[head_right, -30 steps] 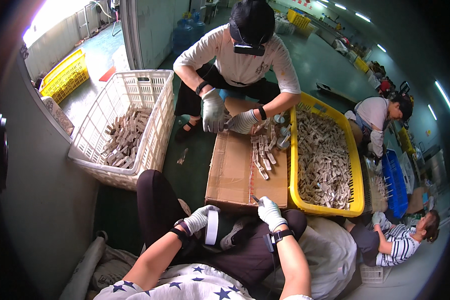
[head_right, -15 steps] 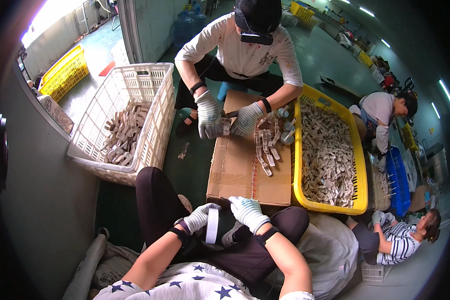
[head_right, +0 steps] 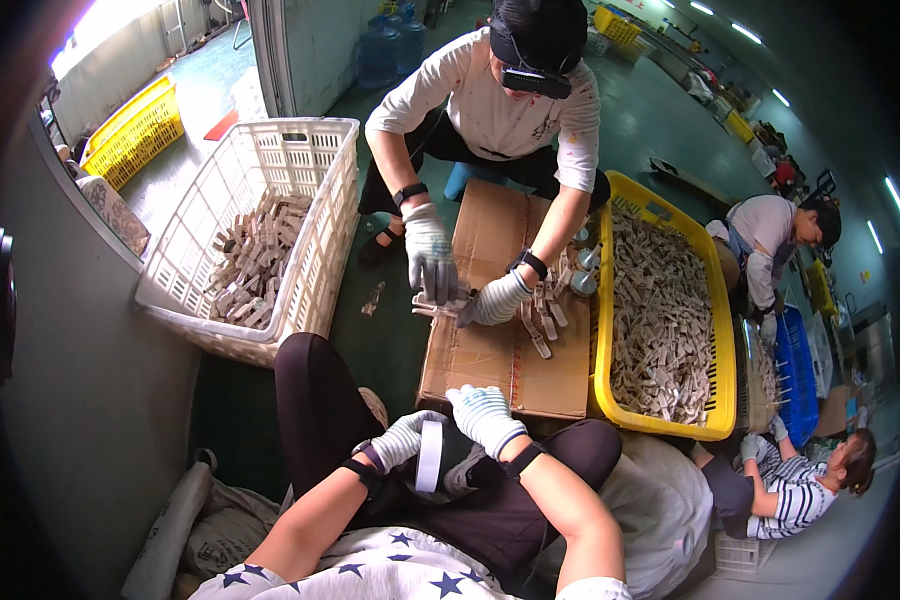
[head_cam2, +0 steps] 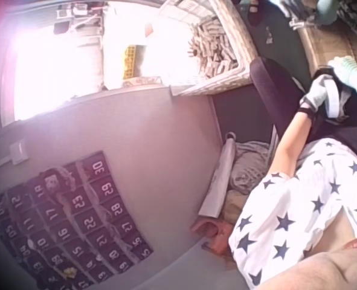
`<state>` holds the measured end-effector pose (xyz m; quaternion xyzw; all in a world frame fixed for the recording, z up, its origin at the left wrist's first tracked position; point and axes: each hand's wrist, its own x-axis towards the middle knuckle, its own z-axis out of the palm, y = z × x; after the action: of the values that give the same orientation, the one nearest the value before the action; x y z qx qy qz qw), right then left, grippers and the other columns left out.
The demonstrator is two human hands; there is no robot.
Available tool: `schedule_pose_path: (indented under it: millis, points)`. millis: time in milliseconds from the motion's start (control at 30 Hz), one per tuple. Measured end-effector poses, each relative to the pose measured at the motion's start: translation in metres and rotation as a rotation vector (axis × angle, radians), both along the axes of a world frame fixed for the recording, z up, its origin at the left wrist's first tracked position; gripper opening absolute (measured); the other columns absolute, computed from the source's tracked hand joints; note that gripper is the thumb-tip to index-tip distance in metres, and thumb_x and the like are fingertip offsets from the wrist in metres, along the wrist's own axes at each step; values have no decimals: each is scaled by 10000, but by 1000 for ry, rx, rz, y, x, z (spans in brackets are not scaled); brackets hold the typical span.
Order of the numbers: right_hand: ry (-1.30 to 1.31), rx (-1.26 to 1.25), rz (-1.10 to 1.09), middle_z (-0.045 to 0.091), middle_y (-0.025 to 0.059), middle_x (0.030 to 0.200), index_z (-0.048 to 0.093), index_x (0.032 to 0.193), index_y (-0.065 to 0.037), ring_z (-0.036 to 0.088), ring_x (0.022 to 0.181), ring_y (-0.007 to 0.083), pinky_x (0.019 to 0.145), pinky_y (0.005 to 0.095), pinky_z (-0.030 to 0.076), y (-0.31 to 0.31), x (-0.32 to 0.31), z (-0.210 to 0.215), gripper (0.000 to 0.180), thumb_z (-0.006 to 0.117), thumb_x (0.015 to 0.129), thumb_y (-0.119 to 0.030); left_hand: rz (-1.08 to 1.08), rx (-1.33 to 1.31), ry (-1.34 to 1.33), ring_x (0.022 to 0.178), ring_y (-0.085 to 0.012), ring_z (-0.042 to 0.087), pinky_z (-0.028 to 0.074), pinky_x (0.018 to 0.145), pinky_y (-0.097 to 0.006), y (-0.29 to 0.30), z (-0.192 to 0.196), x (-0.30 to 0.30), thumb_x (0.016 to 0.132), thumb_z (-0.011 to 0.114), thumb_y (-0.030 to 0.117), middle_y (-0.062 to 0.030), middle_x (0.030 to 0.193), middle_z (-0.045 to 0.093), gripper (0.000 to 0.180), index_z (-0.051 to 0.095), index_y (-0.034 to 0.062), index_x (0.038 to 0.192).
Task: Workers are sitting on the floor assembling small industrial components onto strips.
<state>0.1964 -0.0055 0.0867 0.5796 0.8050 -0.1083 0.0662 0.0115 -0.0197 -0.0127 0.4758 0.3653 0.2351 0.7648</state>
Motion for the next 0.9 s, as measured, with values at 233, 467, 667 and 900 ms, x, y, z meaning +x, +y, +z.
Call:
schedule_pose_path:
  millis: [233,467,667,900]
  points:
    - [-95,-21,48,661,125,904,611,1007,-96,670,790,305,663,460,506,6,-5,-3,217,430,922,-180,-28,1,24,912,-130,623,515,841,-293,0,12,1,819,717,15,-43,1012,691,380,614,16,1185]
    - [-97,-76,9,671,140,937,617,1012,-95,676,823,311,700,463,520,9,-12,1,230,421,924,-177,18,-43,-37,894,-114,615,515,822,-280,0,17,-4,815,718,9,-37,989,688,365,621,18,1166]
    - [-115,24,40,677,125,906,633,988,-100,675,808,295,671,447,493,4,-12,-11,222,433,914,-166,55,-97,-73,864,-103,613,517,787,-276,-4,30,-9,826,720,40,-17,962,681,307,641,34,1123]
    - [-111,17,15,655,108,892,614,1003,-112,657,812,288,705,446,470,-1,-15,-7,209,434,913,-167,-23,-57,-16,819,-73,587,514,761,-263,-21,49,-16,803,741,30,9,930,657,366,636,24,1154]
